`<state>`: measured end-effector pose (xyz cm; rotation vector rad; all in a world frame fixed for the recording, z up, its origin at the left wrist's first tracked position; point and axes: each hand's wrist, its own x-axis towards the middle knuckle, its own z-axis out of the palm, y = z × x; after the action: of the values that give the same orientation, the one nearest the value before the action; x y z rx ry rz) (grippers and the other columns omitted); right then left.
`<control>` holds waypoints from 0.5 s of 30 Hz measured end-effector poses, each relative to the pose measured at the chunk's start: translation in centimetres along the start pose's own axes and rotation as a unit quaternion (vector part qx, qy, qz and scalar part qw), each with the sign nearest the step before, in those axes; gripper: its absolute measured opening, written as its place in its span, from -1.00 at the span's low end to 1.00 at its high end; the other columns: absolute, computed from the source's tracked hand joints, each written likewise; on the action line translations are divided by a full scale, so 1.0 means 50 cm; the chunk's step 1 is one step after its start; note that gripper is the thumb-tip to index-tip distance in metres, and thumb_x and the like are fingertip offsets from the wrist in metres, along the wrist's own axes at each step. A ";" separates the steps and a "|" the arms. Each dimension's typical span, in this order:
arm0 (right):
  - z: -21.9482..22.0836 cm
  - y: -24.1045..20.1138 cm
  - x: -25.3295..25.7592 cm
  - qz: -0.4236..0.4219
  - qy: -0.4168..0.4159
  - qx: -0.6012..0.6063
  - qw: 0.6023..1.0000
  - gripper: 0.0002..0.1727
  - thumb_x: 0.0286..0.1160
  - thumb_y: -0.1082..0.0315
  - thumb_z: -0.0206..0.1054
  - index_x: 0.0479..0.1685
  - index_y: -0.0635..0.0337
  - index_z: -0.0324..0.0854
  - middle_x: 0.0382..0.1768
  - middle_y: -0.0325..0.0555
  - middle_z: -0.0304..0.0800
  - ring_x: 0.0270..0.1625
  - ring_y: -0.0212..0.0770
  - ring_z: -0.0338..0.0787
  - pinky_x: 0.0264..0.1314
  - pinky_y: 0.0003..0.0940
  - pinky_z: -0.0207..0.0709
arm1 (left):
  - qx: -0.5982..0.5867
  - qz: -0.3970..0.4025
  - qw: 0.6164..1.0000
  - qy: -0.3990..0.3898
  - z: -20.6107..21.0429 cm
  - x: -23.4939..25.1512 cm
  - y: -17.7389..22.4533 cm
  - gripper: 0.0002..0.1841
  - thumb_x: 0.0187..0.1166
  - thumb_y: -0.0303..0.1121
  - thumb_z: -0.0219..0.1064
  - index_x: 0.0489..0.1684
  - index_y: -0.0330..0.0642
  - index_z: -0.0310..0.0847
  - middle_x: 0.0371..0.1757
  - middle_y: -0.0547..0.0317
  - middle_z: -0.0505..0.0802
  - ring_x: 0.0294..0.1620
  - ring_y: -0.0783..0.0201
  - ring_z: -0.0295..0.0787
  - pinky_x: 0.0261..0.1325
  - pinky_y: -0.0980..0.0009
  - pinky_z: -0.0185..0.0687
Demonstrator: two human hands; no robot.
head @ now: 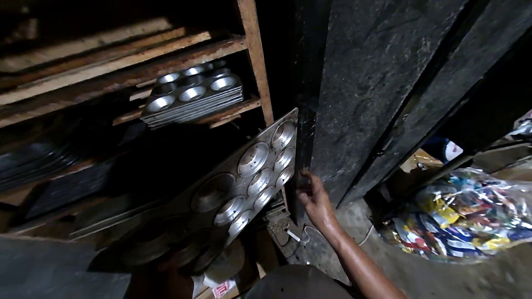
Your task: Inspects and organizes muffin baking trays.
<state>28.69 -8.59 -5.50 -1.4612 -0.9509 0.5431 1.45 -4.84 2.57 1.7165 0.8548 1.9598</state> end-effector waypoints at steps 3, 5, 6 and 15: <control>0.007 0.006 0.005 -0.025 0.000 0.038 0.999 -0.33 0.61 0.24 0.34 0.65 0.41 0.32 0.46 0.24 0.57 0.23 -0.19 0.79 0.26 -0.36 0.70 | -0.016 0.000 1.000 -0.007 -0.002 -0.003 -0.001 -0.96 0.62 -0.12 0.37 -0.13 0.36 0.73 -0.18 0.92 0.84 -0.07 0.80 0.77 0.06 0.72 0.70; 0.017 0.004 0.005 -0.031 0.017 0.047 0.998 -0.31 0.55 0.18 0.42 0.56 0.46 0.38 0.28 0.17 0.72 0.16 -0.28 0.83 0.25 -0.42 0.71 | -0.027 -0.008 0.999 -0.017 0.001 -0.004 0.007 -0.93 0.62 -0.11 0.36 -0.14 0.43 0.76 -0.18 0.94 0.84 -0.08 0.82 0.77 0.04 0.75 0.69; 0.023 0.002 0.005 -0.035 0.035 0.038 0.998 -0.32 0.51 0.18 0.47 0.49 0.47 0.42 0.18 0.13 0.78 0.09 -0.31 0.84 0.20 -0.44 0.73 | -0.036 -0.015 0.999 -0.019 0.004 -0.004 0.015 -0.92 0.62 -0.11 0.36 -0.15 0.44 0.77 -0.18 0.93 0.86 -0.08 0.82 0.78 0.03 0.75 0.70; 0.012 0.007 0.001 -0.076 0.027 -0.096 0.992 -0.41 0.41 0.56 0.28 0.52 0.54 0.44 0.20 0.31 0.79 0.14 0.02 0.88 0.28 -0.12 0.71 | 0.000 0.004 1.000 -0.024 -0.010 -0.013 0.017 -0.88 0.64 -0.20 0.35 -0.12 0.40 0.75 -0.16 0.96 0.84 -0.05 0.85 0.75 0.07 0.76 0.67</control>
<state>28.31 -8.18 -5.95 -1.5504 -1.0831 0.3056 1.17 -5.98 2.61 1.7625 0.8332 1.9163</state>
